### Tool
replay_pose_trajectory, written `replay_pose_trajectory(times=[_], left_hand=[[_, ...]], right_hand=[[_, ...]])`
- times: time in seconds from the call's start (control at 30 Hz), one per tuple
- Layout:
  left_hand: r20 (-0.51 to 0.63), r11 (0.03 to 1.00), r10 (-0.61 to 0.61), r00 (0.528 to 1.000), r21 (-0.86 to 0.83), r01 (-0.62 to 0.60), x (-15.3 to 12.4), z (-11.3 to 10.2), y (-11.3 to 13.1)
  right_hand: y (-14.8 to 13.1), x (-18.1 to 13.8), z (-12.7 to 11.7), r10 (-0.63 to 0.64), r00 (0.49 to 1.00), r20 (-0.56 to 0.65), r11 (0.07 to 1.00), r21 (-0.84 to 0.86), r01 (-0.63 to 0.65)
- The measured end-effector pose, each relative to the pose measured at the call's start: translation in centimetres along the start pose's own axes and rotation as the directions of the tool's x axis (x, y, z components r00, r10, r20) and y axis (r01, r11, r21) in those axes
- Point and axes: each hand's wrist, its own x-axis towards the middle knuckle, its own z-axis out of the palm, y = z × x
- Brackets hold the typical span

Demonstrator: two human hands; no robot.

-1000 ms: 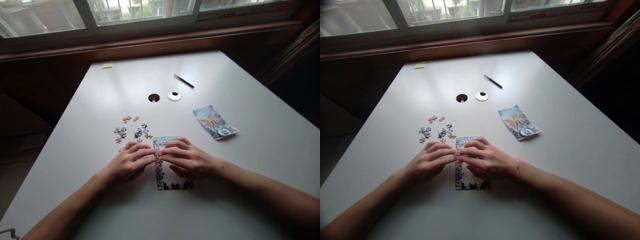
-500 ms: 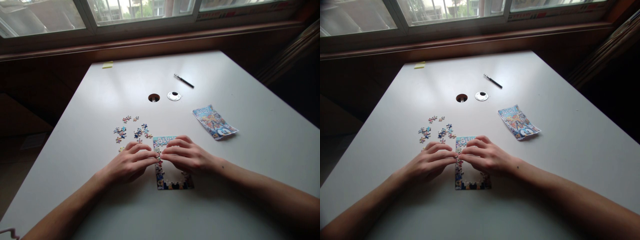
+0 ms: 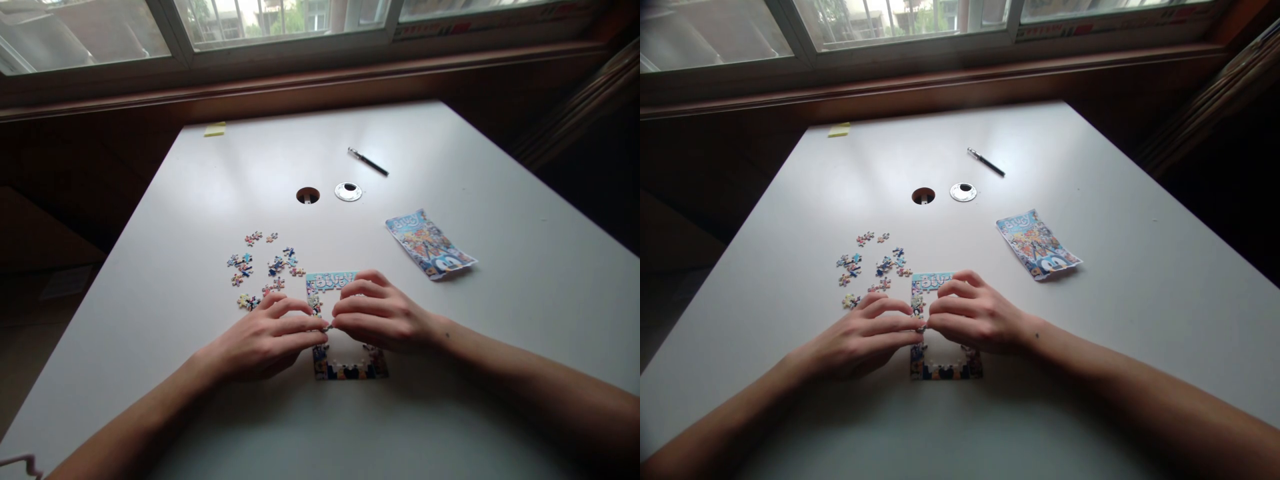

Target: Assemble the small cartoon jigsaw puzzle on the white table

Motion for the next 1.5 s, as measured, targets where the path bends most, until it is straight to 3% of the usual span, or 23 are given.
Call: replay_pose_trajectory(times=[0.33, 0.73, 1.5], left_hand=[[-0.018, 1.0, -0.02, 1.0, 0.021, 0.02, 0.1, 0.1, 0.0], [-0.103, 0.993, -0.113, 0.988, 0.031, 0.117, -0.1, 0.4, -0.4], [-0.066, 0.992, -0.121, 0.991, 0.021, 0.122, -0.2, 0.7, -0.4]], right_hand=[[0.1, 0.1, 0.1, 0.028, 1.0, -0.011, 1.0, 0.002, -0.028], [0.8, -0.2, 0.8, 0.206, 0.962, -0.178, 0.978, 0.004, -0.209], [1.4, -0.3, 0.9, 0.343, 0.935, -0.084, 0.939, 0.004, -0.344]])
